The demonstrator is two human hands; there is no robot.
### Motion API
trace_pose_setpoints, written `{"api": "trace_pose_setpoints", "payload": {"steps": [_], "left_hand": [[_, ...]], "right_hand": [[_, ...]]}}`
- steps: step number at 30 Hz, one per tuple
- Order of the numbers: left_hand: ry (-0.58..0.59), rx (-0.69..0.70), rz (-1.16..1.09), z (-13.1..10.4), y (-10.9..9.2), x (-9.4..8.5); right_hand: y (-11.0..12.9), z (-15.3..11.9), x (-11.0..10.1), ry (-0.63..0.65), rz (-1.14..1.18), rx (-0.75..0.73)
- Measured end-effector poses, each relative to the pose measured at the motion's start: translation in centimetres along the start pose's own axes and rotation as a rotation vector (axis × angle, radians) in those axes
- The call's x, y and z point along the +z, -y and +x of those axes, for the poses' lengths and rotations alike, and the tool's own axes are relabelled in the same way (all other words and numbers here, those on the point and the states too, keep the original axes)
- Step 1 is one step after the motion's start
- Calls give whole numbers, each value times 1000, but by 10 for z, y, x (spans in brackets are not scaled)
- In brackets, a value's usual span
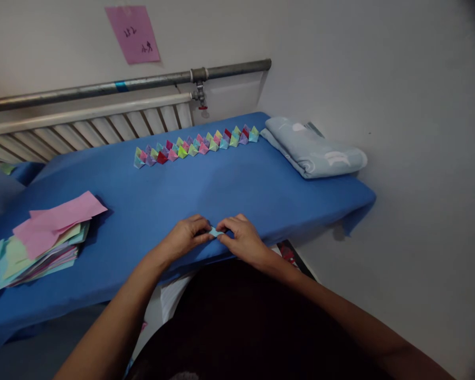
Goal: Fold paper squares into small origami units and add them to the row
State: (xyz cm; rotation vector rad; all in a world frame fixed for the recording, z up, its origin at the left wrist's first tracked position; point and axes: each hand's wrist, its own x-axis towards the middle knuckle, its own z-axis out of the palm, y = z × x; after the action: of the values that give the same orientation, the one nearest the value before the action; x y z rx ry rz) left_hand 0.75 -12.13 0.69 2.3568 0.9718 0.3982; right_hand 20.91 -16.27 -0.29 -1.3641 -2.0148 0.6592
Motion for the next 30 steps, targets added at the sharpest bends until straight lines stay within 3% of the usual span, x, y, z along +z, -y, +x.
{"api": "trace_pose_setpoints", "payload": {"steps": [15, 24, 30], "left_hand": [[-200, -98, 35, -1, -3, 12], [-395, -173, 149, -1, -15, 28], [-315, -347, 308, 5, -34, 30]], "right_hand": [[0, 15, 9, -103, 51, 74], [8, 32, 7, 62, -68, 141], [13, 28, 13, 21, -53, 85]]}}
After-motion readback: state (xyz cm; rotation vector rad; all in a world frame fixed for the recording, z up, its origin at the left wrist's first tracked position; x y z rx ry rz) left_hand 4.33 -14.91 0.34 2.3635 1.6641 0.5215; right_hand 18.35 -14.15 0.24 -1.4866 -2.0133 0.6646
